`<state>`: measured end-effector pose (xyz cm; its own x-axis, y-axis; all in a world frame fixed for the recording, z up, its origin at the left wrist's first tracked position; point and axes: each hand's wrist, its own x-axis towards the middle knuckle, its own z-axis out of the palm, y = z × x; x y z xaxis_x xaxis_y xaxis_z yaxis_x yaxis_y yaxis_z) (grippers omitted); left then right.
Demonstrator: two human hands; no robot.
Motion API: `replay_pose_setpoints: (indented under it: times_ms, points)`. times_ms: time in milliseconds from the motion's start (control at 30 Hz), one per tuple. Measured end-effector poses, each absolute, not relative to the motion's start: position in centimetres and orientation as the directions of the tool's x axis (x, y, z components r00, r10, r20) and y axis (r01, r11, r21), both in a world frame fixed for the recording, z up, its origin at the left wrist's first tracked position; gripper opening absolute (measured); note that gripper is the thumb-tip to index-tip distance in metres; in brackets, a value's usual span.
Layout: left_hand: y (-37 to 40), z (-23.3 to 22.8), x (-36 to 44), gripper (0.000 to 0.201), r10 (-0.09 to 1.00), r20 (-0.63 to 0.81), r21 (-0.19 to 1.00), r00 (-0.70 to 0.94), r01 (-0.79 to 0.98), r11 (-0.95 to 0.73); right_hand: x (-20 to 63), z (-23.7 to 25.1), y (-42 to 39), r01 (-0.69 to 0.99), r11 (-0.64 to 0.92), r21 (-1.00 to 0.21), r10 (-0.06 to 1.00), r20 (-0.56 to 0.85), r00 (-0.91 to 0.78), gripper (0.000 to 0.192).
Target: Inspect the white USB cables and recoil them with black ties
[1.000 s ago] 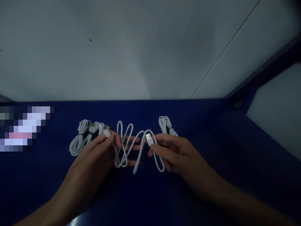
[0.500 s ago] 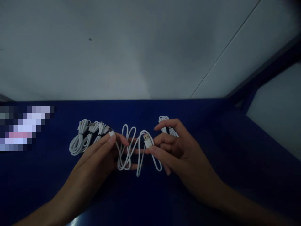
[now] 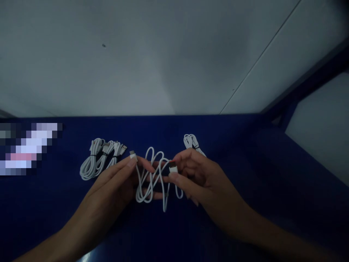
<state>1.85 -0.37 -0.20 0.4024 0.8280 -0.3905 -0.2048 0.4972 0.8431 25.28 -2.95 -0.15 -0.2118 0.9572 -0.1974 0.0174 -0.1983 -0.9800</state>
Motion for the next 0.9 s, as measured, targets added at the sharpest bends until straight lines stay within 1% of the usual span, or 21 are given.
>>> replay_pose_setpoints:
  times_ms: [133, 267, 367, 433, 500, 633, 700, 800, 900]
  points:
    - [-0.3, -0.2, 2.0, 0.035, 0.848, -0.357, 0.852, 0.391, -0.235, 0.468, 25.5, -0.5, -3.1, 0.08, -0.186, -0.979, 0.966, -0.197, -0.169, 0.02]
    - [-0.3, -0.4, 1.9, 0.033, 0.857, -0.313, 0.864, 0.41, -0.253, 0.436, 25.7, -0.5, -3.0, 0.168, -0.154, -0.974, 0.971, -0.181, -0.159, 0.026]
    - [-0.3, -0.5, 1.7, 0.037, 0.856, -0.294, 0.866, 0.425, -0.262, 0.427, 25.8, -0.2, -3.1, 0.233, -0.074, -0.97, 0.982, -0.111, -0.152, 0.034]
    - [-0.2, -0.6, 1.5, 0.038, 0.856, -0.286, 0.867, 0.43, -0.264, 0.422, 25.8, 0.0, -3.2, 0.253, -0.006, -0.967, 0.986, -0.049, -0.161, 0.032]
    - [-0.3, -0.6, 1.5, 0.038, 0.86, -0.288, 0.873, 0.422, -0.253, 0.417, 25.9, 0.1, -3.3, 0.225, 0.02, -0.974, 0.98, -0.025, -0.195, 0.026]
    - [-0.5, -0.5, 1.5, 0.033, 0.859, -0.284, 0.892, 0.426, -0.211, 0.399, 25.8, 0.2, -3.2, 0.081, -0.049, -0.996, 0.957, -0.07, -0.281, 0.017]
    - [-0.6, -0.2, 1.5, 0.033, 0.852, -0.296, 0.903, 0.432, -0.163, 0.397, 25.6, 0.1, -3.0, 0.037, -0.087, -0.996, 0.95, -0.094, -0.299, 0.02]
    - [-0.7, 0.3, 1.5, 0.032, 0.843, -0.322, 0.929, 0.431, -0.029, 0.369, 25.4, 0.0, -2.8, -0.029, -0.14, -0.99, 0.937, -0.123, -0.327, 0.029]
    - [-0.6, 0.9, 1.7, 0.028, 0.848, -0.309, 0.947, 0.431, 0.061, 0.314, 25.3, -0.1, -2.8, -0.044, -0.121, -0.992, 0.944, -0.101, -0.315, 0.03]
